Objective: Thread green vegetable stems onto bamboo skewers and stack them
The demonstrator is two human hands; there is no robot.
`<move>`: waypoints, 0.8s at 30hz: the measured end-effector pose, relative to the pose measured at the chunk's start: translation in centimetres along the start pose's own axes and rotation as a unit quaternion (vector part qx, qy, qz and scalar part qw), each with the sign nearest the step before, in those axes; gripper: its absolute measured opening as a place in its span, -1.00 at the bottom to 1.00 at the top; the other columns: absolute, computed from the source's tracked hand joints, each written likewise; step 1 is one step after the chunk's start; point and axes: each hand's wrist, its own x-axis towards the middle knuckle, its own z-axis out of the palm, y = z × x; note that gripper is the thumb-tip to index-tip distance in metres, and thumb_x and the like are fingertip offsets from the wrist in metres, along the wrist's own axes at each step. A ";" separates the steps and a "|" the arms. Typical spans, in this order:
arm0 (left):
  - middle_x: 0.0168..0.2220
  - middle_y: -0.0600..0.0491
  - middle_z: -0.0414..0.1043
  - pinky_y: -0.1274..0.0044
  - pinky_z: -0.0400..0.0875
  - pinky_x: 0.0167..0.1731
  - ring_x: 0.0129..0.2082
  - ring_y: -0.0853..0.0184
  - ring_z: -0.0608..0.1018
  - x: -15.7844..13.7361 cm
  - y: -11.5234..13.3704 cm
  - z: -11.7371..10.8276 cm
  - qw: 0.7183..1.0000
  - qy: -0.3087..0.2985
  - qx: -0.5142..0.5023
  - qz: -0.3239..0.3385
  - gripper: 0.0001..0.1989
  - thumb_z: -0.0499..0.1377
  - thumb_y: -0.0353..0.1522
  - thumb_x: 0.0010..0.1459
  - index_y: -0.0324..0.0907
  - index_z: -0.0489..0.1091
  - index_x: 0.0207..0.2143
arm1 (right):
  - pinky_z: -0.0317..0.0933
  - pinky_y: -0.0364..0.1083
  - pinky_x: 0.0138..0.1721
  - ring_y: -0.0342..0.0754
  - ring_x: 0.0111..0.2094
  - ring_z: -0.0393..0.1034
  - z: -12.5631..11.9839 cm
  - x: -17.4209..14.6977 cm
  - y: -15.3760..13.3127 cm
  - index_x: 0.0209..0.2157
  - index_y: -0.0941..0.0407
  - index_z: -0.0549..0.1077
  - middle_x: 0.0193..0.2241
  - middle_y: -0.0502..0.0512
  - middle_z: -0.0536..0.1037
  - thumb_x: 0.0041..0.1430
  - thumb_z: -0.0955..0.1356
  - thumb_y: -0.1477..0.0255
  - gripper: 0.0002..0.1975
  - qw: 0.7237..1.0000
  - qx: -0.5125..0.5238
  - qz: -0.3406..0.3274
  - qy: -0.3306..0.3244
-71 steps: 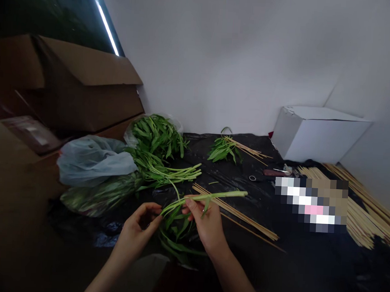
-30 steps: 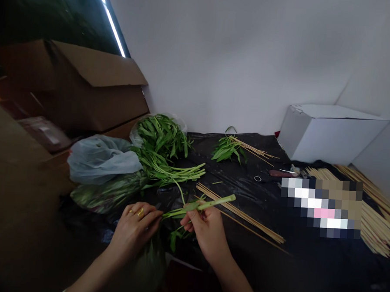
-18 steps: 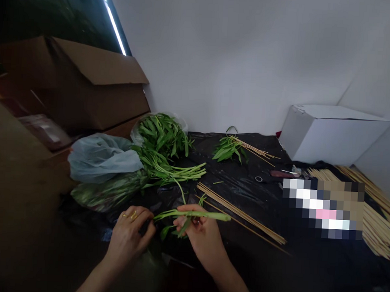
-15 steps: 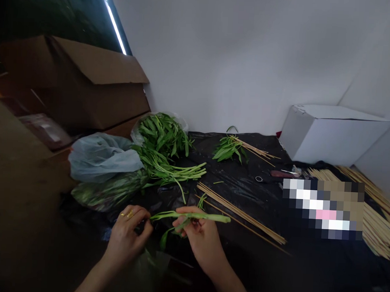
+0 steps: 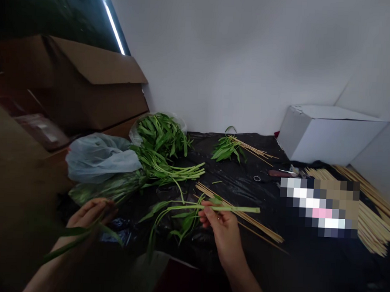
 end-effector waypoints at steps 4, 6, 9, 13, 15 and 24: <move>-0.40 0.16 0.44 0.35 0.53 -0.17 -0.29 0.31 0.53 0.0 2.2 0.0 0.995 -0.060 -0.076 -0.005 -0.67 0.38 -0.22 -0.11 -0.07 0.35 -0.32 | 0.29 -0.13 -0.46 -0.06 -0.42 0.44 0.7 0.2 -0.3 -0.28 0.13 0.60 -0.44 0.14 0.59 -0.05 0.49 0.16 -0.64 0.999 -0.022 -0.012 -0.024; -0.47 0.20 0.37 0.42 0.55 -0.29 -0.42 0.40 0.49 0.1 3.2 0.5 0.991 -0.108 -0.073 0.016 -0.67 0.37 -0.21 -0.07 -0.07 0.32 -0.31 | 0.29 -0.12 -0.47 -0.05 -0.43 0.43 1.4 0.1 -0.4 -0.31 0.13 0.61 -0.46 0.13 0.59 -0.07 0.50 0.16 -0.64 0.999 -0.032 -0.015 -0.037; -0.53 0.23 0.29 0.70 0.30 -0.66 -0.66 0.56 0.27 0.3 4.1 2.0 0.980 -0.188 -0.067 0.024 -0.71 0.30 -0.20 0.03 -0.07 0.28 -0.28 | 0.30 -0.12 -0.46 -0.05 -0.43 0.43 2.1 0.0 -0.7 -0.33 0.13 0.61 -0.44 0.13 0.59 -0.06 0.49 0.15 -0.65 0.997 -0.047 -0.024 -0.060; -0.62 0.27 0.18 0.74 -0.06 -0.73 -0.73 0.58 0.06 -0.4 4.5 4.7 0.970 -0.243 -0.023 0.000 -0.73 0.20 -0.15 0.13 -0.06 0.30 -0.19 | 0.30 -0.12 -0.47 -0.06 -0.43 0.42 2.5 -0.1 -1.2 -0.35 0.14 0.60 -0.43 0.13 0.59 -0.04 0.47 0.13 -0.65 0.994 -0.065 -0.038 -0.078; -0.67 0.29 0.08 0.71 -0.07 -0.70 -0.71 0.56 0.06 -1.0 4.7 5.9 0.966 -0.255 0.034 0.000 -0.69 0.26 -0.16 0.06 -0.11 0.35 -0.19 | 0.29 -0.13 -0.48 -0.06 -0.45 0.41 2.6 -0.1 -1.4 -0.36 0.14 0.60 -0.46 0.12 0.58 -0.04 0.47 0.13 -0.64 0.993 -0.074 -0.032 -0.080; -0.61 0.22 0.18 0.64 0.05 -0.60 -0.63 0.49 0.20 -2.7 5.7 9.0 0.914 -0.359 0.183 -0.046 -0.73 0.33 -0.24 -0.09 -0.17 0.49 -0.31 | 0.13 -0.19 -0.57 -0.15 -0.55 0.31 3.6 -0.2 -1.8 -0.38 0.18 0.58 -0.56 0.05 0.51 -0.03 0.46 0.14 -0.64 0.989 -0.102 0.006 -0.107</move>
